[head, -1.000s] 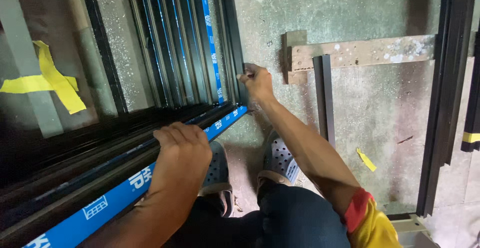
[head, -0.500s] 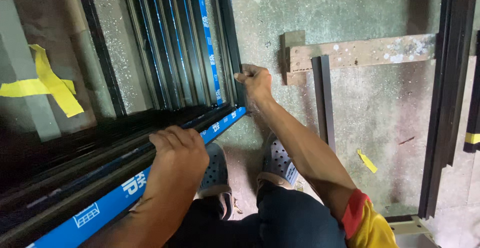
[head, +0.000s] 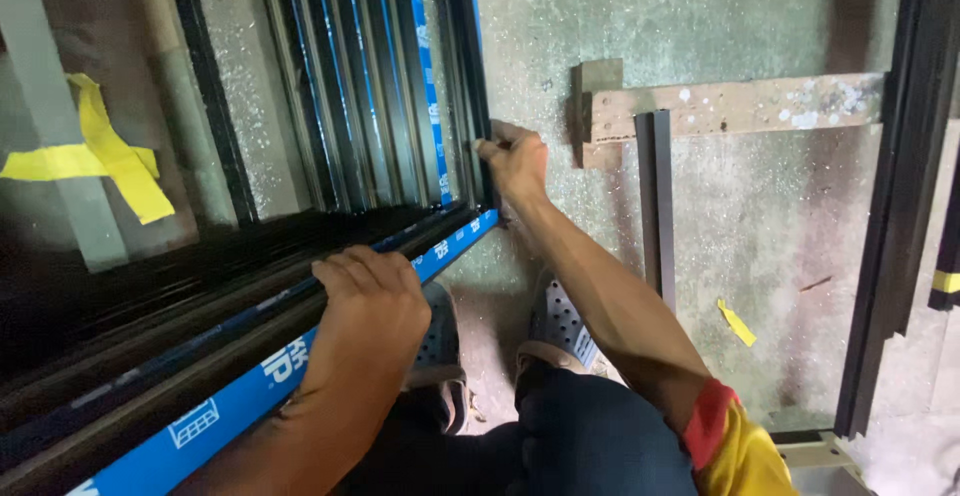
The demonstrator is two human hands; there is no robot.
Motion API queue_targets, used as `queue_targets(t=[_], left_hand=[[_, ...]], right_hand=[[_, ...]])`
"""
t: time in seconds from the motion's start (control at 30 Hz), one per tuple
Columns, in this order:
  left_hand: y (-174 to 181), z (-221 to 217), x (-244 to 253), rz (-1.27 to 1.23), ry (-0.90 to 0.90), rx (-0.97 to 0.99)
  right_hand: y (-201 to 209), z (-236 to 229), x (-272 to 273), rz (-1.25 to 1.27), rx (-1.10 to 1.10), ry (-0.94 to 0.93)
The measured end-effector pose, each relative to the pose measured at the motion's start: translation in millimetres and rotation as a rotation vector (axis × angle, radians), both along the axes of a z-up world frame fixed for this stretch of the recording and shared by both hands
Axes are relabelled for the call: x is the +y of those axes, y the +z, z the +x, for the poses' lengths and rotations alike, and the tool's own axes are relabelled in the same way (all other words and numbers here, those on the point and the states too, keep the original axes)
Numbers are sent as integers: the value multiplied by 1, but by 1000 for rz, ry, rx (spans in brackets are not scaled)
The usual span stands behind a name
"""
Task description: The person uses a miter saw to cut black metal frame pieces. After each cut, the person places the cut piece into a blue frame jig to assemble the frame.
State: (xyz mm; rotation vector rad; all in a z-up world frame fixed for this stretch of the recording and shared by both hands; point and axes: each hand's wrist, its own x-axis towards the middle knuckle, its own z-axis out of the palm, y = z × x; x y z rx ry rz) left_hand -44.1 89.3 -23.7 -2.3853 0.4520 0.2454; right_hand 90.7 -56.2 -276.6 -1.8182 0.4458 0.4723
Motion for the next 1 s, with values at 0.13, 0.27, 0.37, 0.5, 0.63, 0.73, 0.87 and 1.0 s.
queue_targets(t=[0.13, 0.27, 0.37, 0.5, 0.63, 0.73, 0.87, 1.0], left_hand=[[1, 1, 0, 30, 14, 33], [-4, -3, 3, 23, 13, 44], [6, 3, -3, 33, 38, 69], [0, 12, -18, -330, 21, 134], [-49, 96, -125, -186, 373, -40], [-71, 150, -140, -460, 675, 35], [-140, 216, -126, -1106, 821, 224], [-195, 244, -78, -1015, 882, 128]], right_hand=[[9, 1, 8, -29, 3, -10], [-7, 1, 14, -140, -95, 94], [-24, -8, 15, -316, -362, 137], [-25, -10, 14, -401, -521, 195], [-12, -14, 5, -379, -447, 271], [-11, -18, 5, -348, -408, 243], [-18, -32, 3, -291, -268, 219], [-32, -24, -9, -250, -147, 188]])
